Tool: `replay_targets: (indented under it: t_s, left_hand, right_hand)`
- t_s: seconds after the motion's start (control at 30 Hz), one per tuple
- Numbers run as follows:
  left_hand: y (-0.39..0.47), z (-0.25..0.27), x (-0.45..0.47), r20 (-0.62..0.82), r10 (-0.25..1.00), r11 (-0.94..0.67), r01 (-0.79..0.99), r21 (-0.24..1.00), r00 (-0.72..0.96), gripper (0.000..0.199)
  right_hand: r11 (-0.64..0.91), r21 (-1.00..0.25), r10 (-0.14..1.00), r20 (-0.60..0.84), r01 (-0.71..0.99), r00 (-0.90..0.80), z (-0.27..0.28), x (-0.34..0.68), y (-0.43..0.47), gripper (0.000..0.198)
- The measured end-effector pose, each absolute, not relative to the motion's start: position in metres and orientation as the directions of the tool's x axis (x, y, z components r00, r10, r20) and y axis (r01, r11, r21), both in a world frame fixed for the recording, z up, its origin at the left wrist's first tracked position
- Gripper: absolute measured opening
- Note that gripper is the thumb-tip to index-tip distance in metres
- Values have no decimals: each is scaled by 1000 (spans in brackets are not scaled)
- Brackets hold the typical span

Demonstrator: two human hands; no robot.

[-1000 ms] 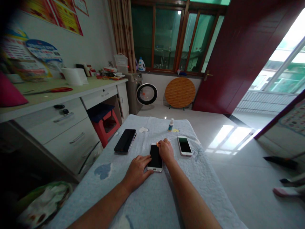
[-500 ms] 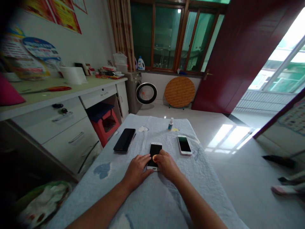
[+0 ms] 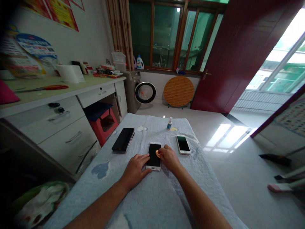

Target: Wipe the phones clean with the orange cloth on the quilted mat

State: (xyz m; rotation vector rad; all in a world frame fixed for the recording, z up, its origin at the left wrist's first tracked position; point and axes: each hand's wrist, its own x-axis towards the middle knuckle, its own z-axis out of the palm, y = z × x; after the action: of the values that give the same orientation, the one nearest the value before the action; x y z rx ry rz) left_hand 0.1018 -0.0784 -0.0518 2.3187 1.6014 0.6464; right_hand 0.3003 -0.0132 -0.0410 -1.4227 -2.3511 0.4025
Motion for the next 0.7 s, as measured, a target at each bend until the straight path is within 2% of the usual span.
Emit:
replay_targets:
  t_s: [0.33,0.53,0.7]
  left_hand:
    - [-75,-49,94,183,916,-401,787,468,357,45]
    - [-74,-46,93,162,915,-399,782,479,369,43]
    - [-74,-45,92,165,911,-409,778,477,377,43]
  right_hand:
    - [294,-333,954,165,896,-251,-51,283,35,26]
    - [355,-252,930,196,900,-311,-50,263,39,27]
    - [432,-240,896,226,869,-383,-50,242,38,27]
